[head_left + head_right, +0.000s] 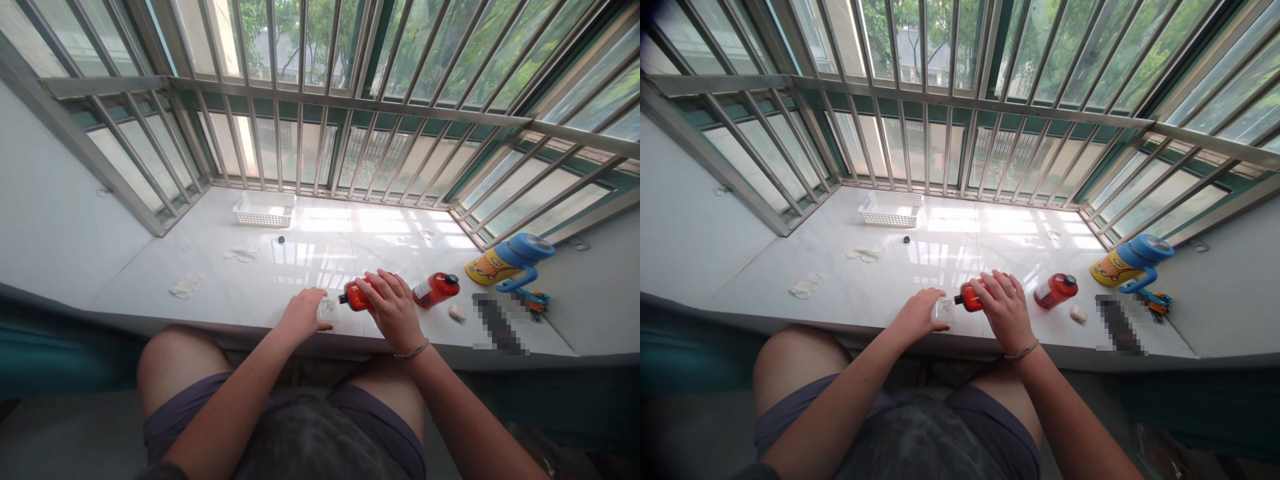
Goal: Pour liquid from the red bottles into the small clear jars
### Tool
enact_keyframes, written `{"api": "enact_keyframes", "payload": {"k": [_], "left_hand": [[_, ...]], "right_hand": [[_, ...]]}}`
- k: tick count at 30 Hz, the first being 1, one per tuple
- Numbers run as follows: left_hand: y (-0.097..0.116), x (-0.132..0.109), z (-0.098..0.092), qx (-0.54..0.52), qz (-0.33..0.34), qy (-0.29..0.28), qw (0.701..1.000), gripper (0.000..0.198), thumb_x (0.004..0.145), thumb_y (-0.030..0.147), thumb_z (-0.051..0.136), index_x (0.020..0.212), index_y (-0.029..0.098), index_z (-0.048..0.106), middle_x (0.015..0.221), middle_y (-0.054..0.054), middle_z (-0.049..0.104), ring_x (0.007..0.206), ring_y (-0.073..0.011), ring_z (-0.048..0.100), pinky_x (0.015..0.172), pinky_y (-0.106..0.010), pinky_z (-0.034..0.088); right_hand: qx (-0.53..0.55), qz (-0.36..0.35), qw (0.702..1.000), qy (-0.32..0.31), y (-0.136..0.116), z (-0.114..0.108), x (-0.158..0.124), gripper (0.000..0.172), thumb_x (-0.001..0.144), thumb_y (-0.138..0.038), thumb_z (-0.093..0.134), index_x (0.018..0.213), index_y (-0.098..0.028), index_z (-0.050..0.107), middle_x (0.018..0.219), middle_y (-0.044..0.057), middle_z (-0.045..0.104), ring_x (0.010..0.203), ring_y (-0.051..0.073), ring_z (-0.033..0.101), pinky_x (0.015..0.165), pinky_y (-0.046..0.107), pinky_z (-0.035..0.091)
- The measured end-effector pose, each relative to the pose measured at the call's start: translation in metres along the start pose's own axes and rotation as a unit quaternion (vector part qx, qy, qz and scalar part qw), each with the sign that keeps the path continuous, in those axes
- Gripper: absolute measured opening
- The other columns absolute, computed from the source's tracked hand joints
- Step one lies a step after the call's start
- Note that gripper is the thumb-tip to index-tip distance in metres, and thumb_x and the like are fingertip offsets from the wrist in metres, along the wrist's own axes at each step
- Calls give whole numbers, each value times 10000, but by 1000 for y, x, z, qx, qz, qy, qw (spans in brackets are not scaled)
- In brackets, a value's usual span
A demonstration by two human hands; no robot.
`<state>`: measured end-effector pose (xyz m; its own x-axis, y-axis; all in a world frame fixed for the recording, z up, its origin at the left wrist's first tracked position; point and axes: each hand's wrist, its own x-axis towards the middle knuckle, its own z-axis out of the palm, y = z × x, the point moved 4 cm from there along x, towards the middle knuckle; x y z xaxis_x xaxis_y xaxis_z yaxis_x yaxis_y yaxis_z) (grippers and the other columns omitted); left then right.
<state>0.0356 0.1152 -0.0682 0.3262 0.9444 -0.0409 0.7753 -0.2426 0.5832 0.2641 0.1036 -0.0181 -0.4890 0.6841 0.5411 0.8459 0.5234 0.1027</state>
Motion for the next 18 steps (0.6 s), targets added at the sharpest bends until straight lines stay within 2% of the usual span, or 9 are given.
{"api": "enact_keyframes", "payload": {"k": [12, 18], "left_hand": [[-2, 0, 1, -2, 1, 1, 1000, 751, 689, 352, 975, 1346, 219, 635, 1347, -111, 699, 1249, -344, 653, 1075, -452, 522], [-2, 0, 1, -1, 2, 4, 1000, 747, 682, 353, 977, 1333, 217, 638, 1322, -105, 708, 1228, -345, 661, 1051, -450, 532]], "right_hand": [[-6, 6, 1000, -1, 1, -1, 0, 472, 1034, -193, 642, 1486, -322, 602, 1513, 45, 641, 1463, 316, 495, 1275, 541, 315], [-8, 5, 1000, 3, 2, -1, 0, 499, 1031, -184, 640, 1505, -332, 590, 1521, 45, 638, 1464, 323, 498, 1274, 553, 320]]}}
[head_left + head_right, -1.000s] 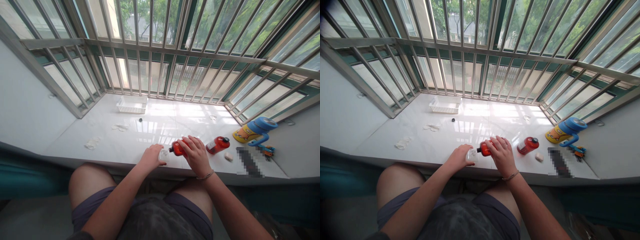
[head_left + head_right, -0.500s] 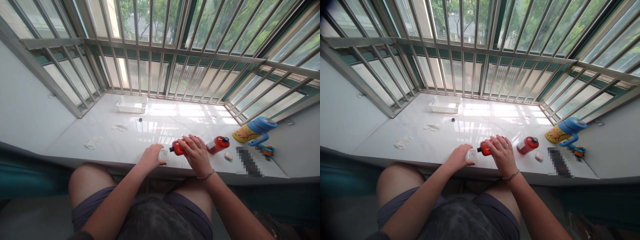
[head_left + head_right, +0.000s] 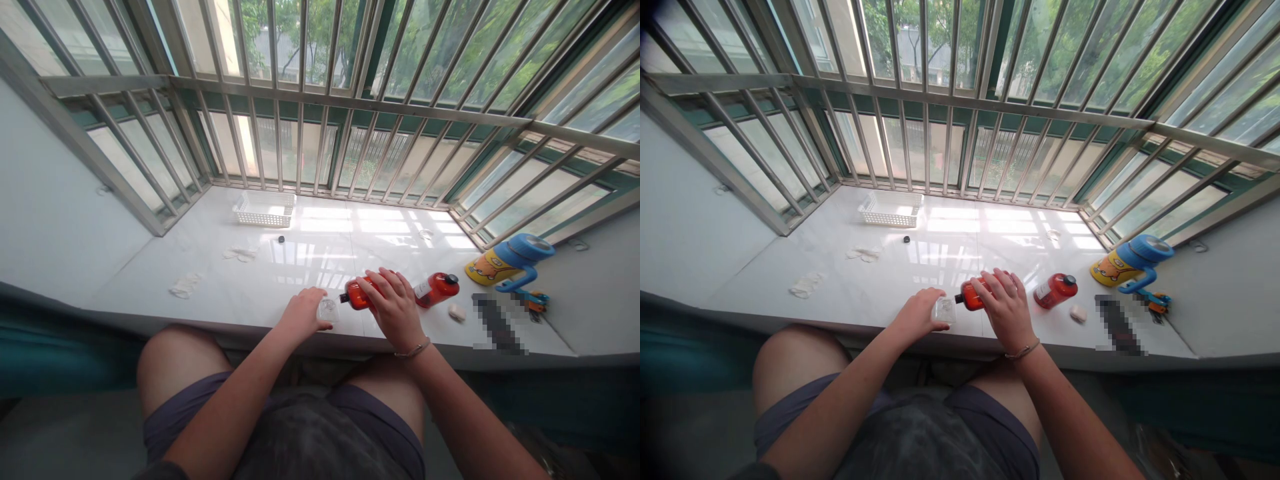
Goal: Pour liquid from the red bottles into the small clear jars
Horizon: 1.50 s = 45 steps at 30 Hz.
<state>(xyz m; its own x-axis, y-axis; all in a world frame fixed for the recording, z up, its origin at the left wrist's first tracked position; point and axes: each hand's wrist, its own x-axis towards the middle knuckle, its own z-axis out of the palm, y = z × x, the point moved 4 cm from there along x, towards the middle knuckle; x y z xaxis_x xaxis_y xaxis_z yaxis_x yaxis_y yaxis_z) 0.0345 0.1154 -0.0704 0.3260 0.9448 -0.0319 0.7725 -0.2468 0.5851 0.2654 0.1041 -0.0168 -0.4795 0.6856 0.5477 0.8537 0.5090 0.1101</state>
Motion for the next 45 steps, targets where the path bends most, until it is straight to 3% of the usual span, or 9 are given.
{"api": "enact_keyframes", "payload": {"k": [45], "left_hand": [[-5, 1, 5, 1, 7, 11, 1000, 734, 671, 376, 982, 1308, 226, 648, 1291, -93, 717, 1196, -341, 675, 1013, -433, 540]], "right_hand": [[-10, -26, 1000, 5, -4, -7, 10, 474, 1024, -136, 617, 1458, -328, 618, 1490, 40, 659, 1479, 314, 488, 1290, 564, 300]]}}
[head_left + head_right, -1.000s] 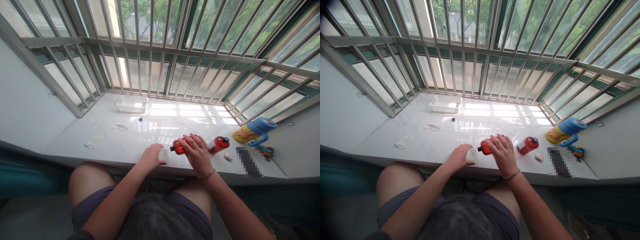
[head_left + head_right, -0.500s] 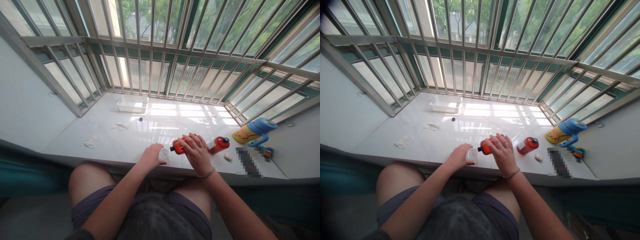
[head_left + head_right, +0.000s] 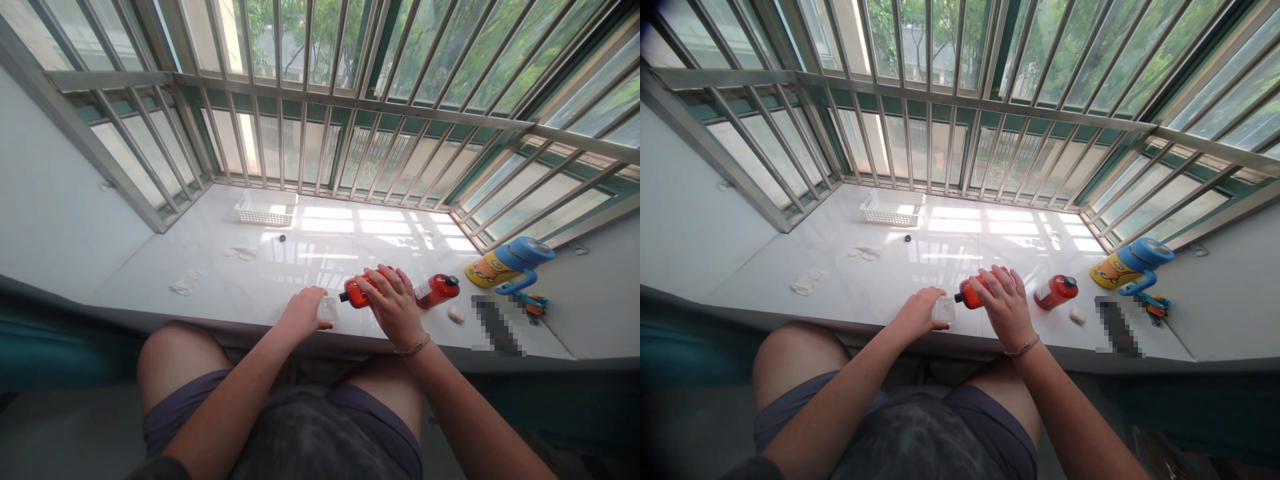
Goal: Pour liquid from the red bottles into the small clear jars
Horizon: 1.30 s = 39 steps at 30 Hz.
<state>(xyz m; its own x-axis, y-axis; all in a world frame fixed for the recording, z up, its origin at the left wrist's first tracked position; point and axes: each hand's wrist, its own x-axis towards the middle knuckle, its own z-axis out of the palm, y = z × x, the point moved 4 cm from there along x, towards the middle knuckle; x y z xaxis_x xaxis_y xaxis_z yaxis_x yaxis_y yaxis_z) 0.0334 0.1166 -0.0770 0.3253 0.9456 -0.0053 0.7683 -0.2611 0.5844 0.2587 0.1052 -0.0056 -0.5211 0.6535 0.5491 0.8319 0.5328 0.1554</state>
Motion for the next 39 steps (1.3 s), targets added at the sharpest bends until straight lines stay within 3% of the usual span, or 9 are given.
{"api": "enact_keyframes", "payload": {"k": [39], "left_hand": [[-2, 0, 1, 0, -5, 3, 1000, 762, 645, 366, 1003, 1304, 222, 647, 1281, -83, 721, 1185, -338, 678, 992, -424, 537]], "right_hand": [[4, -31, 999, 12, 2, -6, 8, 479, 999, -88, 637, 1410, -333, 633, 1490, 35, 662, 1495, 330, 481, 1300, 613, 272]]}}
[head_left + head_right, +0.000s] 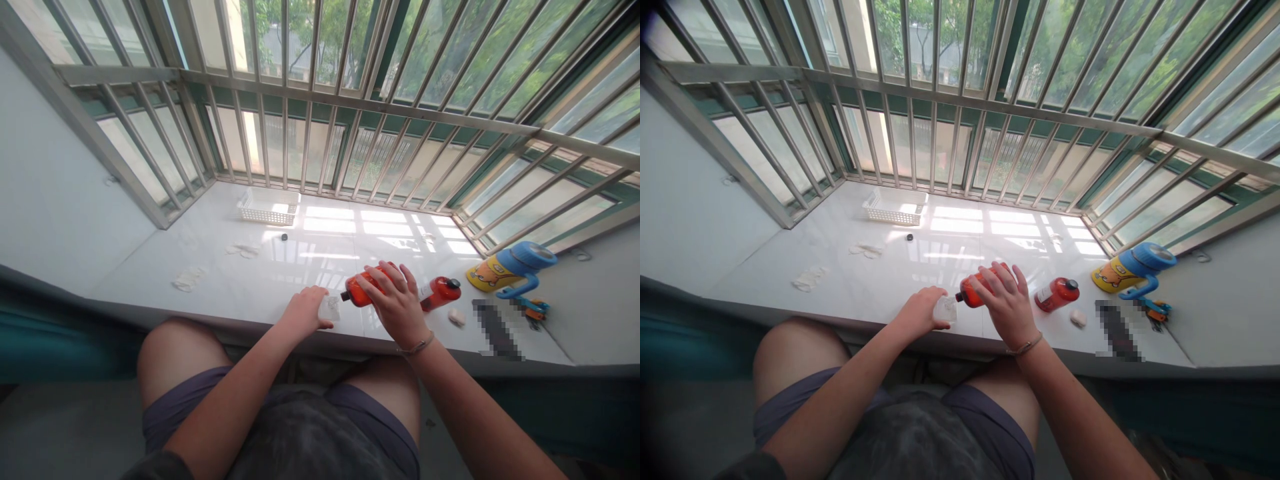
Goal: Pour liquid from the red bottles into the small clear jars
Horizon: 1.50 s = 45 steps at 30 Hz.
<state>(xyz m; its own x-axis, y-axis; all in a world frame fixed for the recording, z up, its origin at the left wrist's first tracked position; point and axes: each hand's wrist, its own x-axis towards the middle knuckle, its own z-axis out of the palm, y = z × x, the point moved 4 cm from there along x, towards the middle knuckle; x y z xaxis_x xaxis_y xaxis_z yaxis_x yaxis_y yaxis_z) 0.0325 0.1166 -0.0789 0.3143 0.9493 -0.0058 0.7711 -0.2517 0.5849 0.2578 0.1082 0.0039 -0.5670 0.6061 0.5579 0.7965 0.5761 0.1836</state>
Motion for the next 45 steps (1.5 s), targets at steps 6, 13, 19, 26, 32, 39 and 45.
{"api": "enact_keyframes", "payload": {"k": [6, 13, 19, 26, 32, 39, 45], "left_hand": [[0, -1, 1, 2, 2, 3, 1000, 765, 653, 383, 997, 1314, 223, 647, 1294, -80, 718, 1191, -333, 673, 1003, -422, 533], [-2, -1, 2, -7, -1, 2, 1000, 758, 662, 378, 987, 1323, 238, 644, 1315, -83, 711, 1209, -329, 666, 1022, -415, 526], [-2, 0, 2, -12, -1, 2, 1000, 768, 644, 375, 995, 1316, 247, 646, 1310, -83, 710, 1209, -340, 669, 1019, -424, 529], [-3, -1, 2, -16, 2, 4, 1000, 788, 636, 370, 1001, 1329, 247, 645, 1313, -87, 704, 1220, -342, 668, 1028, -419, 527], [-4, 0, 3, -16, 3, 6, 1000, 797, 628, 373, 1007, 1327, 248, 645, 1325, -85, 705, 1226, -343, 672, 1027, -424, 535], [-5, 0, 5, -12, 7, 9, 1000, 794, 630, 391, 1003, 1324, 246, 644, 1312, -86, 709, 1213, -345, 675, 1014, -432, 538], [-5, 0, 5, -16, 3, 9, 1000, 795, 628, 385, 1002, 1325, 263, 642, 1314, -76, 706, 1224, -344, 671, 1021, -426, 533]], "right_hand": [[-2, -4, 1000, -2, -1, -1, 4, 458, 1000, -99, 641, 1396, -327, 637, 1490, 32, 660, 1495, 330, 478, 1306, 610, 262], [-4, -14, 1000, -2, -1, -3, 6, 497, 995, -69, 619, 1407, -347, 631, 1488, 28, 662, 1499, 328, 481, 1306, 615, 268], [28, -10, 1000, -12, -1, -4, 8, 599, 979, -43, 603, 1460, -399, 600, 1513, 15, 645, 1511, 333, 476, 1308, 642, 260], [26, -21, 999, -15, -3, -6, 10, 597, 984, -42, 585, 1461, -402, 593, 1509, 14, 645, 1512, 324, 474, 1301, 643, 268], [13, -36, 999, -19, -5, -6, 10, 532, 1000, -64, 593, 1433, -373, 612, 1493, 33, 655, 1505, 325, 476, 1294, 645, 283], [18, -38, 999, -20, -6, -7, 11, 552, 995, -60, 605, 1441, -385, 612, 1503, 30, 651, 1503, 329, 479, 1287, 643, 298], [14, -43, 999, -25, -7, -5, 13, 554, 1000, -67, 607, 1444, -398, 602, 1511, 20, 644, 1491, 321, 493, 1280, 629, 309]]}}
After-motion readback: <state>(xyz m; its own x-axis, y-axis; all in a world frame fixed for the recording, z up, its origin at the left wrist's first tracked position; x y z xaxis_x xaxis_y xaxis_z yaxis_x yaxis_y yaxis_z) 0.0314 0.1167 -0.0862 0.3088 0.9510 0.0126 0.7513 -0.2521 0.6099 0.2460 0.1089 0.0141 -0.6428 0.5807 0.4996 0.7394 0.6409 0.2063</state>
